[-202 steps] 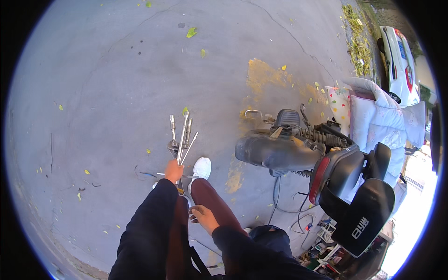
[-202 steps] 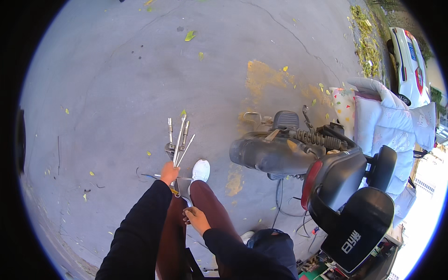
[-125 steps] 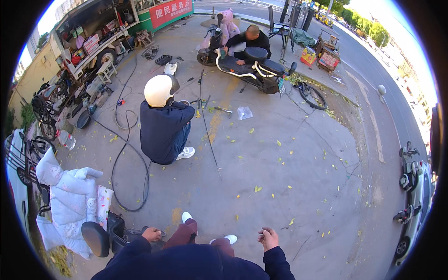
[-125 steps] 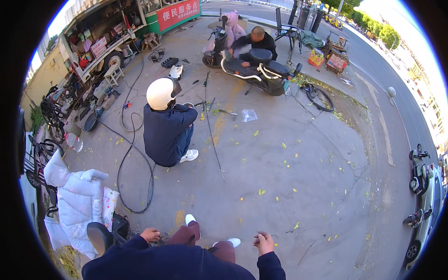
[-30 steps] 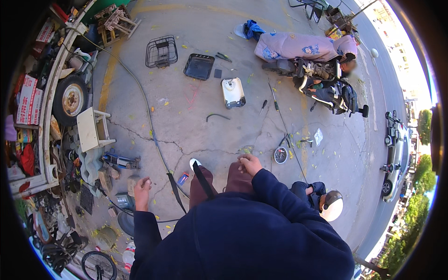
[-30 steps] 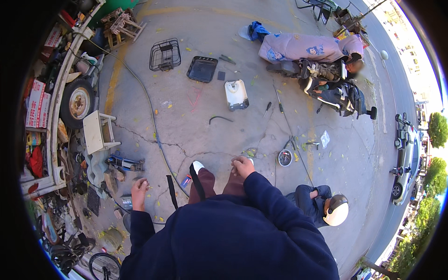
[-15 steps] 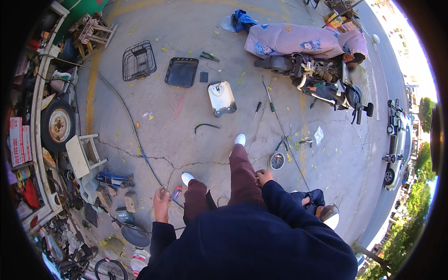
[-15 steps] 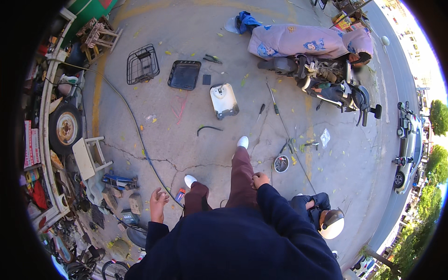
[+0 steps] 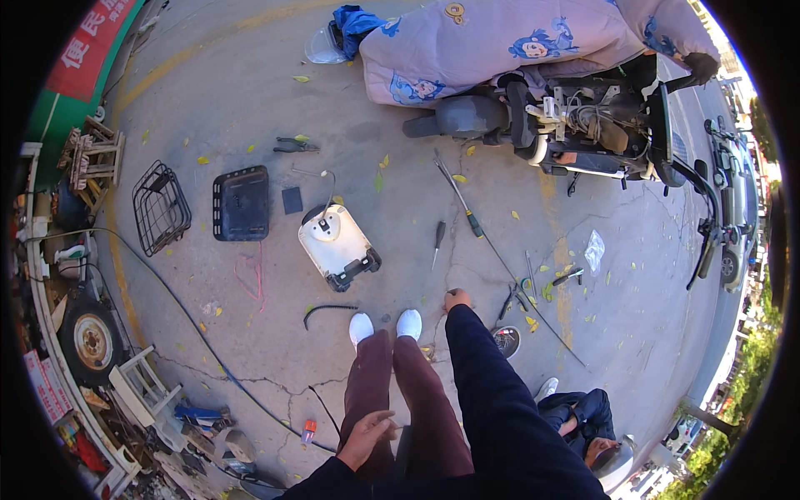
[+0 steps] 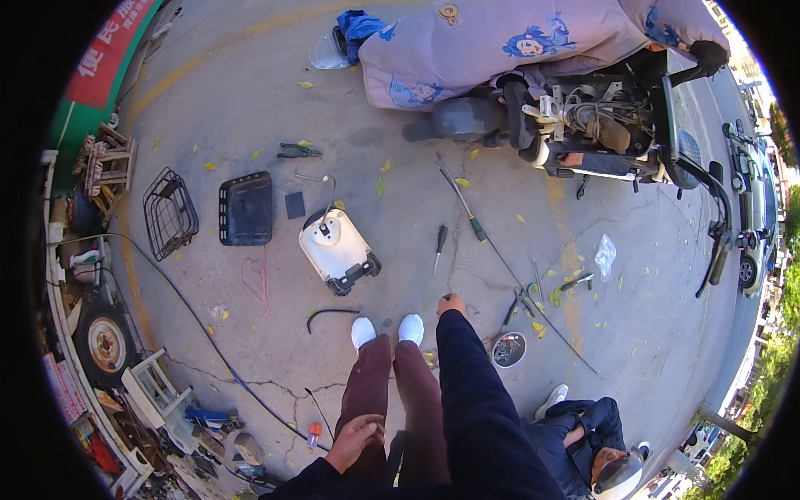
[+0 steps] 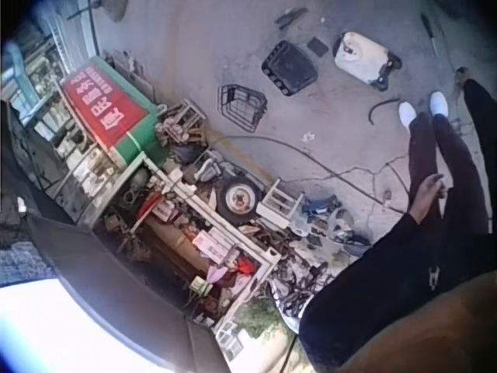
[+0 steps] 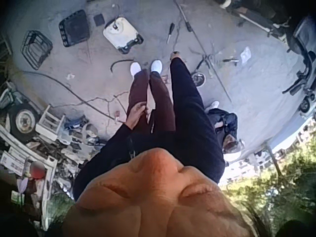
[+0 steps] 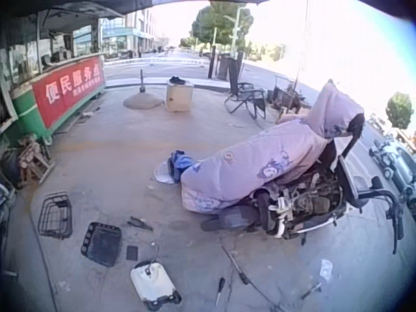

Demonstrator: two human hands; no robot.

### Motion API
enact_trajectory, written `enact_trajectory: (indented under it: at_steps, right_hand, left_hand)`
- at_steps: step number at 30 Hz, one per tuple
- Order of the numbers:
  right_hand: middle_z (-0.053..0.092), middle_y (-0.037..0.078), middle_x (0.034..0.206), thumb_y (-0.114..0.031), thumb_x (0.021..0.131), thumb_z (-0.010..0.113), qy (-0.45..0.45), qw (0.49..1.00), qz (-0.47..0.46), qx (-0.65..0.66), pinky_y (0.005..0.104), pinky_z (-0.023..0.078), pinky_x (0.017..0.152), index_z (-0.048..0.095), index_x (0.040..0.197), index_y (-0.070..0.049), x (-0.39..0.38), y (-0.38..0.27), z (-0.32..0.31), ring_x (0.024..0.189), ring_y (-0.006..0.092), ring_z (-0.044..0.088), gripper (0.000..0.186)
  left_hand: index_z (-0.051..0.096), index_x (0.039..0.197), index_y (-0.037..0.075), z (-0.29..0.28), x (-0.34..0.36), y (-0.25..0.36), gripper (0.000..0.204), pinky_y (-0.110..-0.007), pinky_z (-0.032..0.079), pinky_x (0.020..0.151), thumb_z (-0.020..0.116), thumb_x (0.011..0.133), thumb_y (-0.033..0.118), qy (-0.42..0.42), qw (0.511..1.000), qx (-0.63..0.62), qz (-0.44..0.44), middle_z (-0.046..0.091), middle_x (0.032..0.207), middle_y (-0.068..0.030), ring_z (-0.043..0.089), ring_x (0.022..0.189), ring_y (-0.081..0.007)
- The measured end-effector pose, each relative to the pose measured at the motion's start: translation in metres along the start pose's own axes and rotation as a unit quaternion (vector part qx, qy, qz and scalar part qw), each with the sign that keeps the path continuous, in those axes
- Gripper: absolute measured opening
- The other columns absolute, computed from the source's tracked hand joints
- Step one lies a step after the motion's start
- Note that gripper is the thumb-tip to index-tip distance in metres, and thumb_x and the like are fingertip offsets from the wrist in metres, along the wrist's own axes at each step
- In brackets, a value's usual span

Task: The person gathers tools from a cluttered workbench, then uses a screwdriver and wrench to remove the rear footrest and adjust the rear suspension of a scooter. The removed footrest is placed on the ground.

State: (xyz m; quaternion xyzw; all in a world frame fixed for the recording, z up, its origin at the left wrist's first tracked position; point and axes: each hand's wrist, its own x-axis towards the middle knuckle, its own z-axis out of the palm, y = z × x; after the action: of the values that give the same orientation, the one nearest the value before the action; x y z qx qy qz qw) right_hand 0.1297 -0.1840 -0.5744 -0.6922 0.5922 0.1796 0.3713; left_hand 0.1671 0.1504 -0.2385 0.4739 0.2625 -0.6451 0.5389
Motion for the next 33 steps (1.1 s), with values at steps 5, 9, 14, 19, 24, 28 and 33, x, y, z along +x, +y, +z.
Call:
enact_trajectory:
  at_steps: [5, 9, 14, 19, 24, 28, 33]
  right_hand:
    - [0.065, 0.019, 0.076, -0.019, 0.077, 0.053, 0.023, 0.994, -0.109, -0.021, 0.0403, 0.051, 0.064, 0.064, 0.085, 0.0, 0.124, 0.002, 0.055, 0.064, 0.0316, 0.065, 0.023]
    - [0.061, 0.027, 0.09, -0.021, 0.08, 0.056, 0.065, 0.991, -0.111, -0.046, 0.0483, 0.047, 0.077, 0.058, 0.087, 0.003, 0.199, -0.006, 0.081, 0.087, 0.043, 0.059, 0.025]
    - [0.06, 0.023, 0.095, -0.03, 0.078, 0.066, 0.14, 0.982, -0.073, -0.105, 0.0456, 0.049, 0.077, 0.053, 0.096, 0.003, 0.265, -0.02, 0.11, 0.09, 0.0379, 0.06, 0.04]
    - [0.06, 0.024, 0.087, -0.024, 0.073, 0.067, 0.133, 0.99, -0.031, 0.015, 0.046, 0.048, 0.072, 0.054, 0.088, 0.002, 0.23, -0.041, 0.103, 0.084, 0.0389, 0.06, 0.032]
    - [0.059, 0.024, 0.084, -0.014, 0.07, 0.066, 0.161, 0.954, -0.164, 0.194, 0.0438, 0.047, 0.066, 0.052, 0.09, 0.001, 0.058, -0.066, 0.046, 0.077, 0.0416, 0.059, 0.029]
    - [0.058, 0.019, 0.087, -0.012, 0.072, 0.066, 0.134, 0.948, -0.159, 0.242, 0.0359, 0.048, 0.069, 0.054, 0.102, -0.001, -0.107, -0.06, -0.028, 0.076, 0.0304, 0.061, 0.034]
    - [0.054, 0.017, 0.101, -0.011, 0.074, 0.066, 0.056, 0.937, -0.108, 0.327, 0.0377, 0.046, 0.078, 0.057, 0.106, -0.009, -0.277, -0.023, -0.12, 0.089, 0.0359, 0.056, 0.033]
  left_hand:
    - [0.05, 0.117, -0.006, 0.009, 0.113, -0.004, 0.029, -0.026, 0.046, 0.073, 0.048, 0.093, 0.01, 0.0, 0.999, -0.016, -0.042, 0.059, 0.087, -0.0074, 0.055, 0.074, -0.0124]
    - [0.047, 0.118, -0.008, -0.007, 0.14, 0.0, 0.034, -0.028, 0.045, 0.072, 0.046, 0.092, 0.013, 0.052, 0.99, 0.01, -0.13, 0.055, 0.084, -0.0098, 0.055, 0.076, -0.016]
    - [0.049, 0.117, -0.004, -0.036, 0.156, 0.008, 0.034, -0.026, 0.045, 0.059, 0.055, 0.09, 0.017, 0.09, 0.992, -0.037, -0.074, 0.056, 0.078, -0.0082, 0.055, 0.064, -0.0146]
    - [0.047, 0.12, -0.003, -0.038, 0.156, 0.019, 0.038, -0.028, 0.049, 0.063, 0.056, 0.09, 0.018, 0.08, 0.995, -0.035, -0.057, 0.057, 0.082, -0.0091, 0.057, 0.069, -0.0155]
    - [0.044, 0.12, -0.006, -0.022, 0.144, 0.027, 0.037, -0.038, 0.044, 0.08, 0.048, 0.091, 0.018, -0.044, 0.988, -0.108, -0.1, 0.054, 0.098, -0.0152, 0.054, 0.087, -0.0259]
    - [0.049, 0.118, -0.001, -0.014, 0.122, 0.039, 0.035, -0.04, 0.046, 0.082, 0.05, 0.092, 0.024, -0.157, 0.97, -0.139, -0.121, 0.057, 0.104, -0.0153, 0.056, 0.09, -0.0267]
    - [0.05, 0.117, 0.001, 0.005, 0.049, 0.099, 0.029, -0.038, 0.05, 0.08, 0.045, 0.094, 0.02, -0.117, 0.99, -0.012, -0.078, 0.06, 0.101, -0.0113, 0.06, 0.088, -0.0228]
